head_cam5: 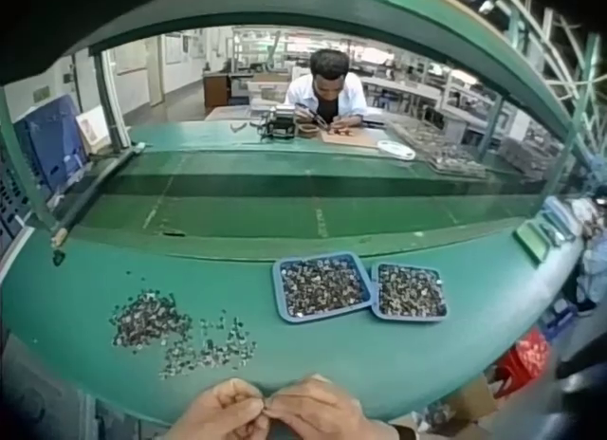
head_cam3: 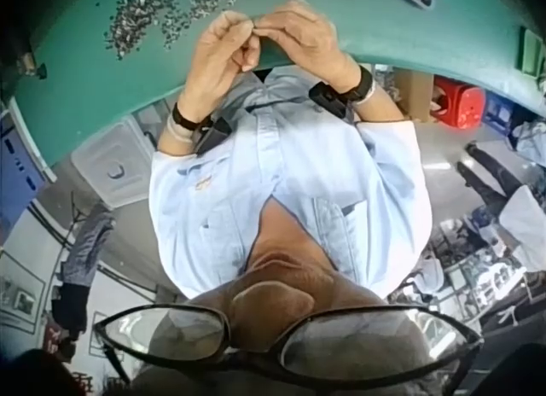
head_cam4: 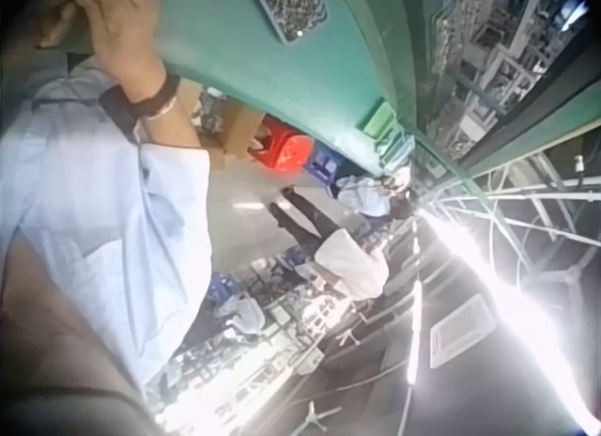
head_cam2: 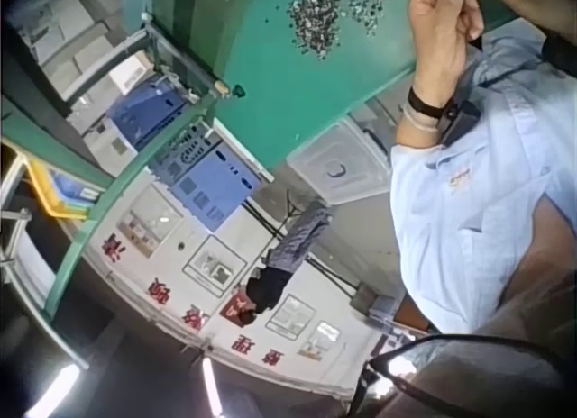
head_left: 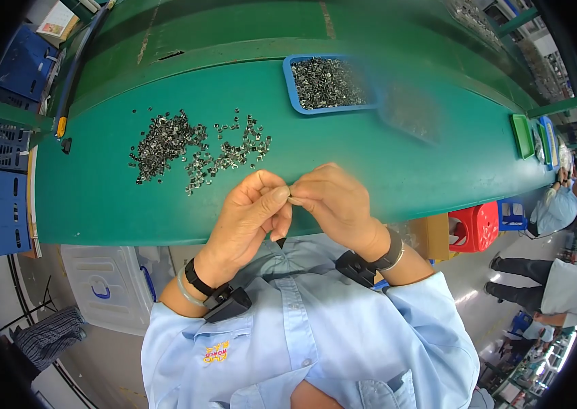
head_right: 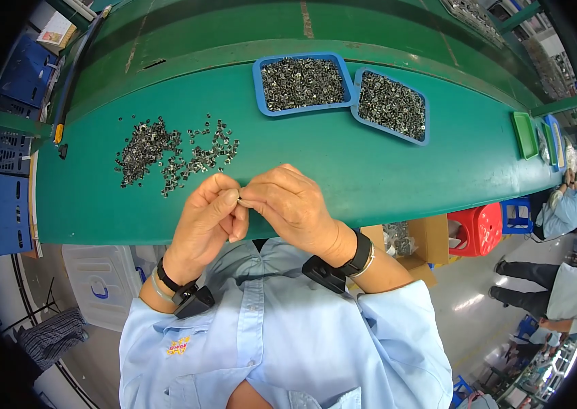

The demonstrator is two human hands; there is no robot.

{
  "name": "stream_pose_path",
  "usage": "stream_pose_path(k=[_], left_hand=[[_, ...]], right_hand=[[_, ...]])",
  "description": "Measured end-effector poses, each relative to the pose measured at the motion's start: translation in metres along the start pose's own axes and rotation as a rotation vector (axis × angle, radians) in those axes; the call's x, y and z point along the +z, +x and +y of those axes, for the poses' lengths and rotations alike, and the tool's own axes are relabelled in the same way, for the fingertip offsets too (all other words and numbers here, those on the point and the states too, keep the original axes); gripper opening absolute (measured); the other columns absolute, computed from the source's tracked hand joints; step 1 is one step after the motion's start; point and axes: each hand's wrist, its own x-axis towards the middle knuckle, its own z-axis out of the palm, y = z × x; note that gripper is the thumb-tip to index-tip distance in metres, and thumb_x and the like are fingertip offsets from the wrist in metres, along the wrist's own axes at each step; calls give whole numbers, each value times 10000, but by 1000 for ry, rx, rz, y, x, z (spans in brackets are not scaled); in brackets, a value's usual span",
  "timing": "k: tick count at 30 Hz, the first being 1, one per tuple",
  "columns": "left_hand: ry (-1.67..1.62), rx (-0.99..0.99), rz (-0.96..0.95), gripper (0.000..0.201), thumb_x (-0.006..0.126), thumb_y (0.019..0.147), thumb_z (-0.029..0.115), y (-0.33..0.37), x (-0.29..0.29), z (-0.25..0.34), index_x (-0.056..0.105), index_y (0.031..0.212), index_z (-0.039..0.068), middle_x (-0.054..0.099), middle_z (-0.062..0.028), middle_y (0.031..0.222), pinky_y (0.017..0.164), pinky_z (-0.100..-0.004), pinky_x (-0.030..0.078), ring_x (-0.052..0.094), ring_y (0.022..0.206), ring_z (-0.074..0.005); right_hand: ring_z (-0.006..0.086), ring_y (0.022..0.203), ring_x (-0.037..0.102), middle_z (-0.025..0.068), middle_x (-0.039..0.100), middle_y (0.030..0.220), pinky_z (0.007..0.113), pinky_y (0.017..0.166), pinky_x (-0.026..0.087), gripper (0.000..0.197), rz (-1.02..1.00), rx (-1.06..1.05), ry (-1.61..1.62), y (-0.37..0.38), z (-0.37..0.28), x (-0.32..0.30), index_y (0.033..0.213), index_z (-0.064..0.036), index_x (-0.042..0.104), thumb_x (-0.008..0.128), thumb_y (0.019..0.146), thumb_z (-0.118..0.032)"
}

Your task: The person picks up a small metal component from a pile, inspects it by hand, and places it into a blue tray, repeating this process.

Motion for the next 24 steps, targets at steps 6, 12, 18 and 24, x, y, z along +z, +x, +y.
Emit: stream_pose_path(k=[6,12,18,24], left_hand=[[-45,21,54,179,516,955,236,1,-2,-2,524,956,57,565,-32,707,461,-233,379,496,539,-106],[-42,41,117,176,497,963,227,-11,-23,-8,533,968,55,559,-39,705,463,-238,381,494,539,-109],[-111,35,85,167,498,962,214,-13,-33,-7,534,962,51,554,-42,698,462,-242,384,495,532,-114],[-137,-4,68,153,501,958,191,-10,-36,-5,531,963,41,551,-45,696,462,-245,388,499,531,-115]], right_hand=[[218,726,603,62,628,815,310,628,483,129,10,22,-57,15,9,-7,850,-36,637,701,738,-39],[241,768,604,94,610,837,328,674,489,137,58,121,-264,87,57,-31,908,-32,639,664,800,-112],[280,778,595,104,582,853,344,699,485,162,-365,26,-291,78,63,-9,958,-37,636,639,813,-108],[301,779,586,100,556,851,366,691,487,138,-473,-5,-342,63,61,11,945,-43,633,621,816,-90]])
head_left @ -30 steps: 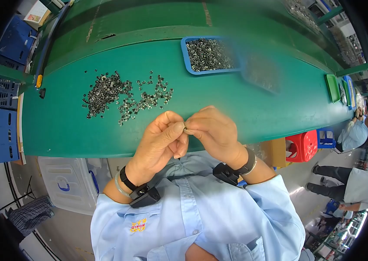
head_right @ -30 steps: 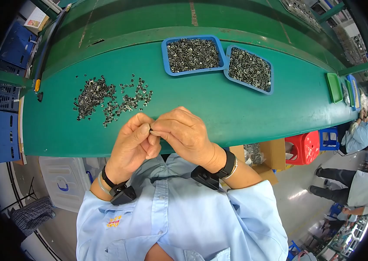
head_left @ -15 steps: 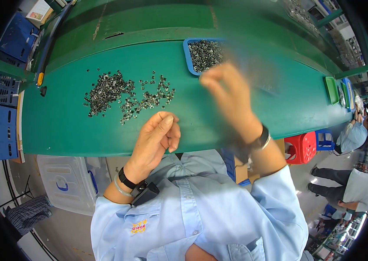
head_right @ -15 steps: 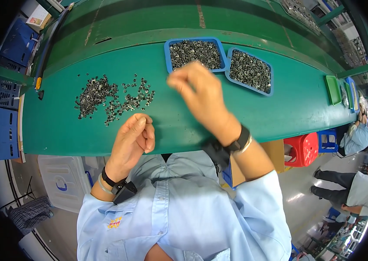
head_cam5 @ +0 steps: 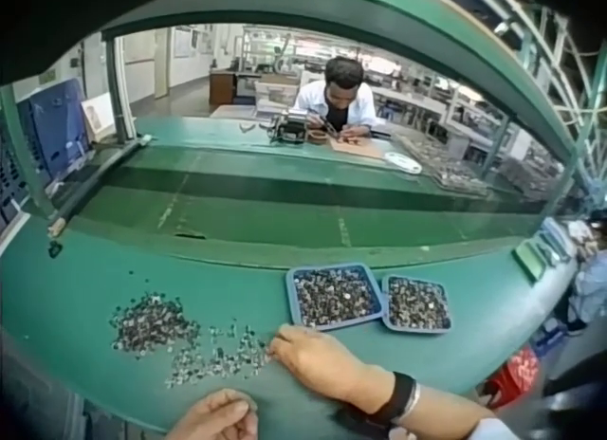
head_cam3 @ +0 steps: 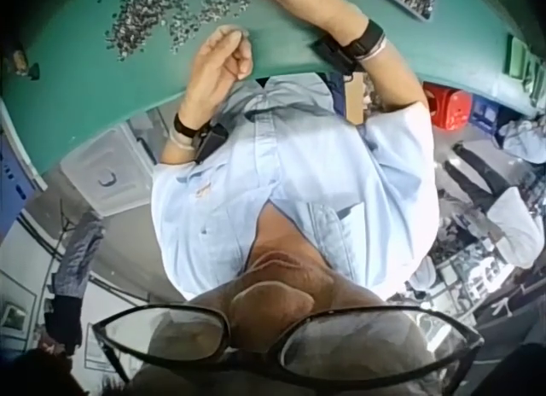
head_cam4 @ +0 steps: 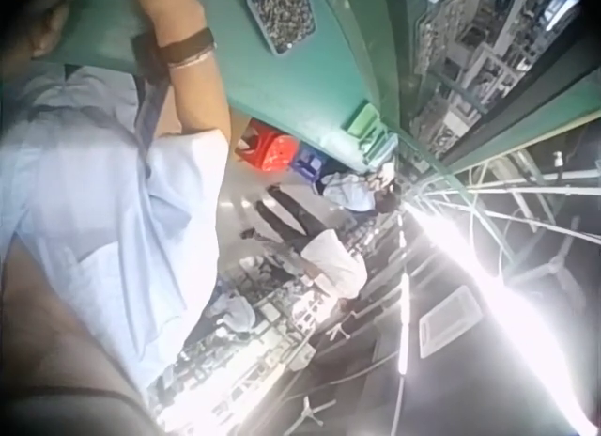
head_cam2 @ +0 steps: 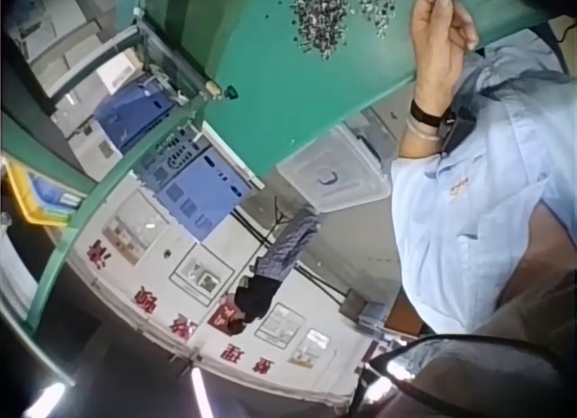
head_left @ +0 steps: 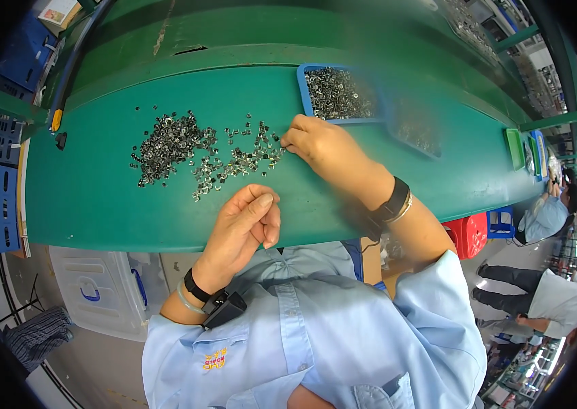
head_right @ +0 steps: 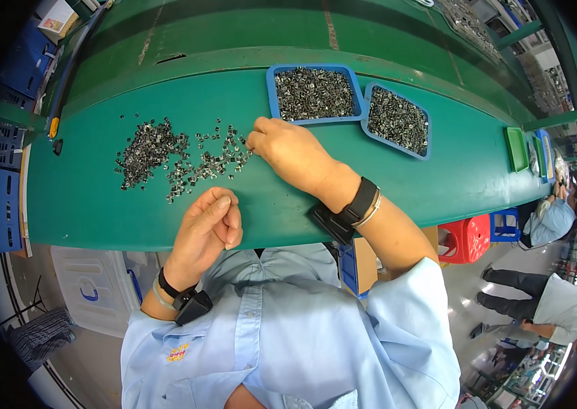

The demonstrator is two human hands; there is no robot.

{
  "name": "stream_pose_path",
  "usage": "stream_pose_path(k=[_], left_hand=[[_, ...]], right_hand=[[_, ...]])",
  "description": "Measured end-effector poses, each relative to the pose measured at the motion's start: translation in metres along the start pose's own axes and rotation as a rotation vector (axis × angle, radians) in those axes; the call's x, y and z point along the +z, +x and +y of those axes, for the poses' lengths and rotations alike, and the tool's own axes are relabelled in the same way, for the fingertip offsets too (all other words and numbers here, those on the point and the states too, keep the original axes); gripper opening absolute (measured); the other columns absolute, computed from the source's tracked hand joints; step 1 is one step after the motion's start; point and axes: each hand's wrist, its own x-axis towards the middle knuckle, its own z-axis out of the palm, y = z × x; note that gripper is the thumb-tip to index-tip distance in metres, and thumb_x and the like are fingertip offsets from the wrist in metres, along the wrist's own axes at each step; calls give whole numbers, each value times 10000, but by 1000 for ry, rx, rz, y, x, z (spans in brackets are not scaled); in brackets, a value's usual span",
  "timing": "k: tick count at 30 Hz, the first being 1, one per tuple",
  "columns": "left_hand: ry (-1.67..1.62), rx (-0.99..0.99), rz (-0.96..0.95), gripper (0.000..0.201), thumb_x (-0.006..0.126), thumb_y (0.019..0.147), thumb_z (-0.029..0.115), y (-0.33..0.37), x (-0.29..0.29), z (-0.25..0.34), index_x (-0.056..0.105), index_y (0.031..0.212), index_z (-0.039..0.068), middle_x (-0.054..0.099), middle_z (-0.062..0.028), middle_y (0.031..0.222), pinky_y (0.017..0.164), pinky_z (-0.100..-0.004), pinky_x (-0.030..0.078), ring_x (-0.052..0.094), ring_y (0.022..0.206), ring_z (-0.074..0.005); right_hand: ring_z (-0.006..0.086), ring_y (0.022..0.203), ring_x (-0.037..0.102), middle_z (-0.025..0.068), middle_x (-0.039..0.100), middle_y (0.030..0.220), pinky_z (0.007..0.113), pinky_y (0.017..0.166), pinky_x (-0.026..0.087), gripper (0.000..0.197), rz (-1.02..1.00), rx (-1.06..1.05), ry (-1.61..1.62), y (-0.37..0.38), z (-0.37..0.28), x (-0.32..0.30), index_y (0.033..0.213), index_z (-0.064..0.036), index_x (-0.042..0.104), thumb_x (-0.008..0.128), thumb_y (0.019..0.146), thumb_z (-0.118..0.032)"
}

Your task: The person picks up a small metal component from a pile, inspects it by hand, and places it into a blue tray, repeating this process.

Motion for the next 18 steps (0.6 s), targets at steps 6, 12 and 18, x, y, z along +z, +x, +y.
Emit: stream_pose_path(k=[6,12,18], left_hand=[[31,-1,22,143,503,957,180,3,3,3,527,955,39,547,-40,693,467,-242,390,506,546,-112],[203,44,62,209,488,960,178,10,10,4,524,1090,18,589,-67,811,480,-232,410,527,581,-107],[257,-16,126,327,481,959,178,26,22,14,480,1237,5,619,-107,969,502,-229,436,563,648,-114]], right_hand=[[279,771,589,88,557,853,365,674,490,108,39,204,128,-16,1,-7,908,-37,623,624,812,-88],[279,766,590,89,559,848,358,659,484,96,46,124,102,-8,-3,1,884,-29,614,630,816,-95],[283,746,595,92,563,830,366,637,482,90,77,184,141,-16,-1,-5,867,-23,608,634,816,-92]])
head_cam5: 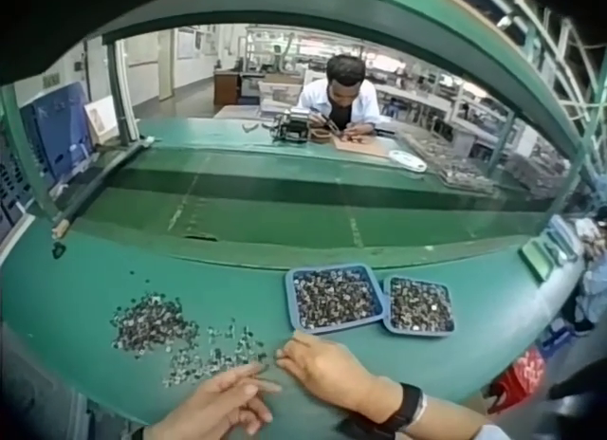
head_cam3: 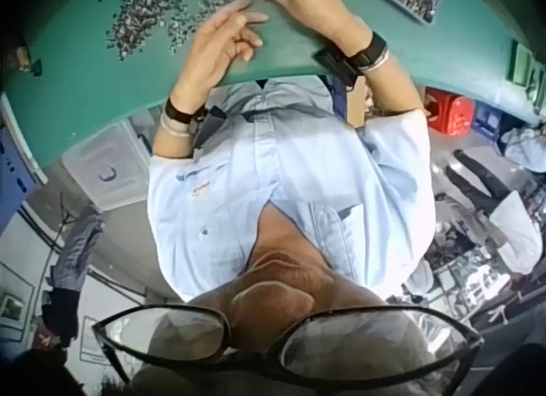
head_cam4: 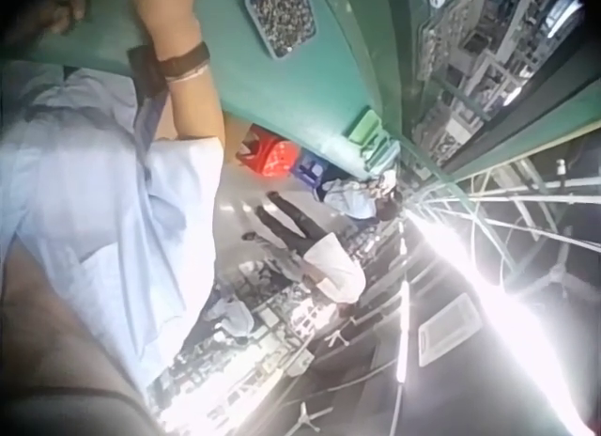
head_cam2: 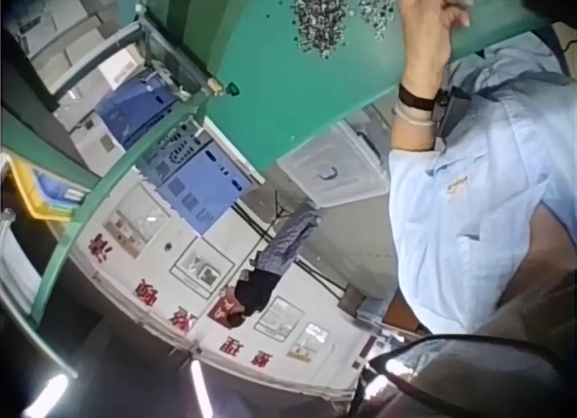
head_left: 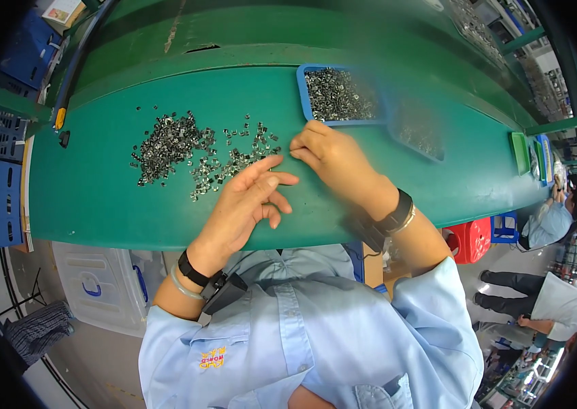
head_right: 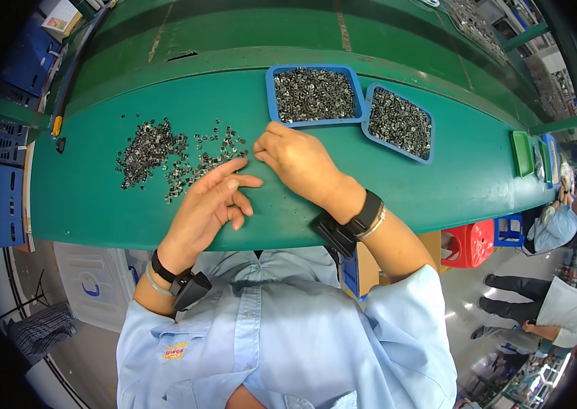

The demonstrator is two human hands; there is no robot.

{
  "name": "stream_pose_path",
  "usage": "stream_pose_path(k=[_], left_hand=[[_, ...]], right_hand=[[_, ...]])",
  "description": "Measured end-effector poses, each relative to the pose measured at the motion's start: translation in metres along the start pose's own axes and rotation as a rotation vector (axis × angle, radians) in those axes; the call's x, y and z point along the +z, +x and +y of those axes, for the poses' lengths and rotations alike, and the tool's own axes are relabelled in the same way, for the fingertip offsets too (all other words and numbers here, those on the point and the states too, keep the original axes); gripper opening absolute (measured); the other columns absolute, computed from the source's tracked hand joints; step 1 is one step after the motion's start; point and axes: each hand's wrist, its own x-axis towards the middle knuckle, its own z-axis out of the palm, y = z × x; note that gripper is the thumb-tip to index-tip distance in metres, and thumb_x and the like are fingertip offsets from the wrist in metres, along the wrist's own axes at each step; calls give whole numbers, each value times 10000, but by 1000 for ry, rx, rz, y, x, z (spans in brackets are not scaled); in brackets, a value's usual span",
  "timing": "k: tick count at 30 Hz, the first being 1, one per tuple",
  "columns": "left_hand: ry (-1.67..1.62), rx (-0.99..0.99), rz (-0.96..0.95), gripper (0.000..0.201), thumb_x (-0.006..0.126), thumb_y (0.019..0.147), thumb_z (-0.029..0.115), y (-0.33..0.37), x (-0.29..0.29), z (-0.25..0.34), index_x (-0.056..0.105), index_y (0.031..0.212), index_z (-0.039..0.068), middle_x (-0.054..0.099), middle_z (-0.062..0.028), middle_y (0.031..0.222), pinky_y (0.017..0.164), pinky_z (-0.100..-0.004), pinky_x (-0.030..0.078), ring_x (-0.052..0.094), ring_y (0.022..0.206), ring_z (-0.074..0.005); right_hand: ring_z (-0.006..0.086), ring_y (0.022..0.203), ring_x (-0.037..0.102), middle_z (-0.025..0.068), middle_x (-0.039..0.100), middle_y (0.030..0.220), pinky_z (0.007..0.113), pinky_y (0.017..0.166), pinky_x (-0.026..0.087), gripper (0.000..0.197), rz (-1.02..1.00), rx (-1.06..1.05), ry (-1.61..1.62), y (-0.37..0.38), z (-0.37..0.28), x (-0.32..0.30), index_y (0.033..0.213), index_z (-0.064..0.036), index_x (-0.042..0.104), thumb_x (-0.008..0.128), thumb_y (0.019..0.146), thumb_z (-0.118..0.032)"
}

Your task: The person picks up a small metal component from a pile, inspects it by hand, and places it into a blue tray, repeating this process.

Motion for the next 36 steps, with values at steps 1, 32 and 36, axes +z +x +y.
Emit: stream_pose_path(k=[1,32,36], left_hand=[[-15,1,1,334,482,957,173,1,-3,2,474,1245,4,621,-113,985,503,-230,438,566,654,-117],[-166,-3,-133,175,544,939,170,-2,-2,-11,547,1020,16,621,-84,780,441,-213,382,520,539,-89],[-213,22,-151,163,545,939,171,-6,5,-13,551,1012,25,623,-85,773,439,-217,377,520,539,-91]], right_hand=[[283,746,595,92,563,830,366,637,482,90,0,-1,2,-1,0,-2,867,-23,608,634,816,-92],[235,753,592,58,580,831,326,639,491,144,77,-64,268,-28,-39,-10,911,-60,621,663,774,-64],[219,750,589,54,584,832,313,633,489,158,154,-84,291,-35,-39,-7,920,-65,627,671,769,-50]])
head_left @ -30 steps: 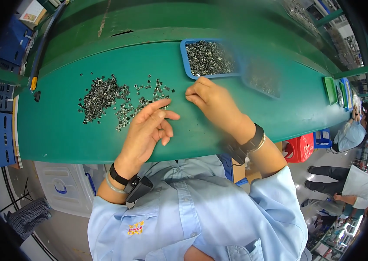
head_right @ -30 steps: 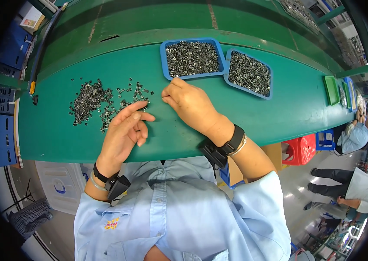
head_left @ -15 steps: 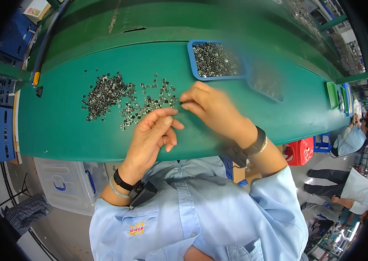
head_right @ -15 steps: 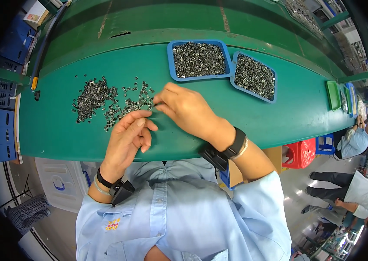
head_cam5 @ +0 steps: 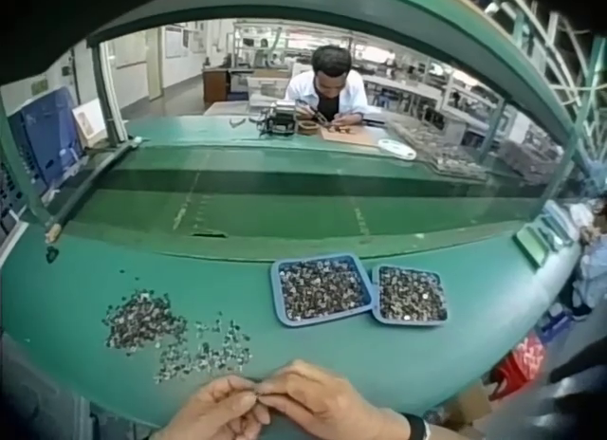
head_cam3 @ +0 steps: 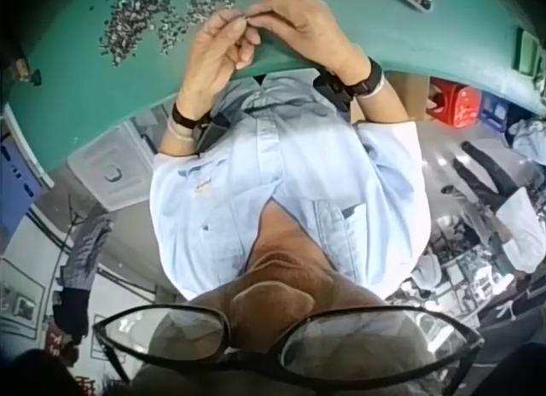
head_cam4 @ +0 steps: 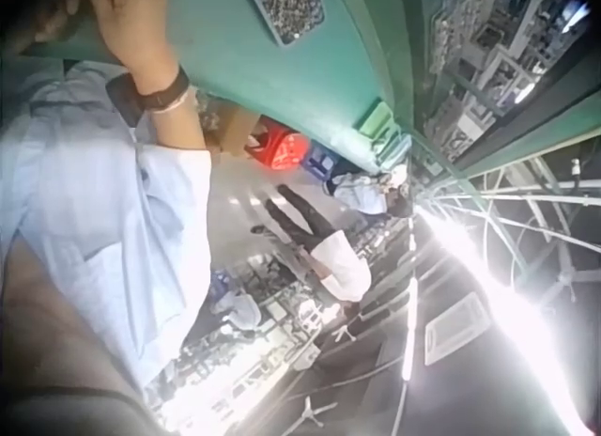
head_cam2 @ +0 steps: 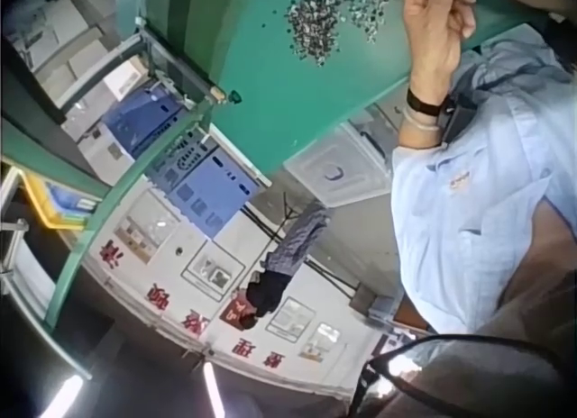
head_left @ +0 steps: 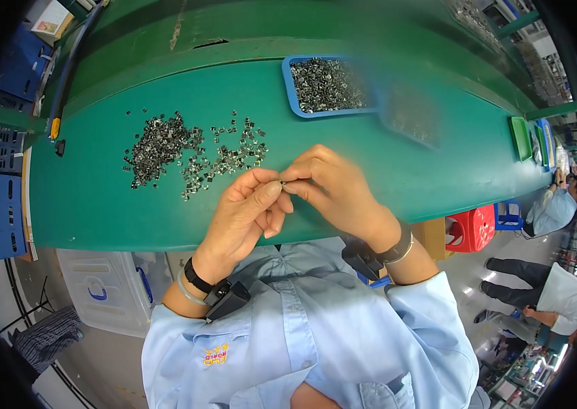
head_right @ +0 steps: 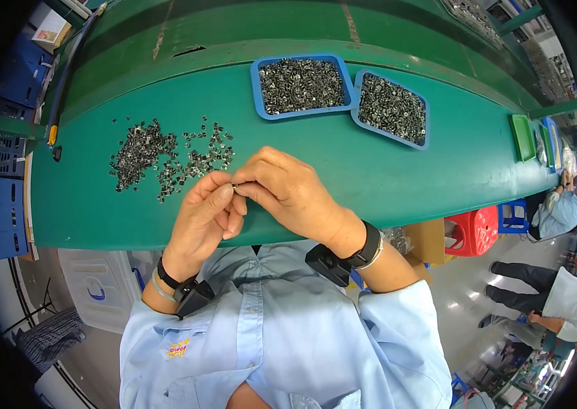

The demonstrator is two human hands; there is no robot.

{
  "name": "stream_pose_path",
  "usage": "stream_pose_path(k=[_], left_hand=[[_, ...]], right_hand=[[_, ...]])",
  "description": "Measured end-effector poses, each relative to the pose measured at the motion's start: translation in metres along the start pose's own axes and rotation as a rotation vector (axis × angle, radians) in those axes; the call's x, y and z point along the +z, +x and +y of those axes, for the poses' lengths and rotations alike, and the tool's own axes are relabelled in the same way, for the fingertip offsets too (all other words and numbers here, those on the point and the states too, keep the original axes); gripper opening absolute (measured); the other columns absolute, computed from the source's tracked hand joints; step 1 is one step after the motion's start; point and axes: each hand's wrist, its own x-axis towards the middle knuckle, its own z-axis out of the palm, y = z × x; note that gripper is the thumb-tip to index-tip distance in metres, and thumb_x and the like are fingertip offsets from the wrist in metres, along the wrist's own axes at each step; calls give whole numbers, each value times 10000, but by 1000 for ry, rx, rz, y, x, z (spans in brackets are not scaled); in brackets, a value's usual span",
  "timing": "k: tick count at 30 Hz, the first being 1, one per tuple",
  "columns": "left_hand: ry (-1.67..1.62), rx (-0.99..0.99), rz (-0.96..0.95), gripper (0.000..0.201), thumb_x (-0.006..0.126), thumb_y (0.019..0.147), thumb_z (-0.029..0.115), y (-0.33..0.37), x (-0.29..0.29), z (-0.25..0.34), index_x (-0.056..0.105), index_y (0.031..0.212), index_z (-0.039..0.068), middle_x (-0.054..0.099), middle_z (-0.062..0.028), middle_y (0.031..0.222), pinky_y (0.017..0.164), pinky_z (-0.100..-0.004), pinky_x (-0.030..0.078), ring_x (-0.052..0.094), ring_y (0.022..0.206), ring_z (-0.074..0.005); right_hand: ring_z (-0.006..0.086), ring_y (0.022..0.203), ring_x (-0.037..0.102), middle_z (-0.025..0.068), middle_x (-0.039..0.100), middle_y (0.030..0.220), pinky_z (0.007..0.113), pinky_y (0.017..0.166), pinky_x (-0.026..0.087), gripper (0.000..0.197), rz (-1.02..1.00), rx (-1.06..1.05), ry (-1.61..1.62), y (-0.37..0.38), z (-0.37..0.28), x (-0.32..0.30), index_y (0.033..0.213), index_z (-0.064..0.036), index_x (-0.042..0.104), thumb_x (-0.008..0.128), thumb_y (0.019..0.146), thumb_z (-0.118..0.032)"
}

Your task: The person picks up a small metal component from a pile, inspects it by hand, and places it into a blue tray, repeating this process.

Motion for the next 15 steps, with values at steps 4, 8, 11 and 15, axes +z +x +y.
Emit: stream_pose_path(k=[4,8,11,15], left_hand=[[-14,2,21,153,550,936,170,-4,6,1,550,995,28,626,-84,778,439,-220,373,518,534,-97],[24,36,51,154,554,934,179,-6,9,1,549,984,33,625,-80,769,443,-221,373,512,530,-100],[68,42,62,158,555,935,194,-6,7,-1,545,965,39,611,-71,739,446,-222,365,503,525,-101],[-10,39,-15,151,564,929,196,-6,3,-5,538,930,47,589,-58,688,447,-222,357,495,519,-98]], right_hand=[[216,745,588,53,588,839,308,616,489,174,89,-4,63,-6,0,4,918,-72,632,683,756,-39],[203,798,578,49,587,859,305,650,482,181,86,34,2,-9,-4,7,898,-81,621,703,744,-31],[202,802,577,47,587,856,304,651,480,182,110,37,8,-11,-5,10,897,-82,620,705,743,-34],[203,807,577,47,586,854,303,652,478,191,99,45,8,-14,-9,9,907,-84,620,706,743,-38]])
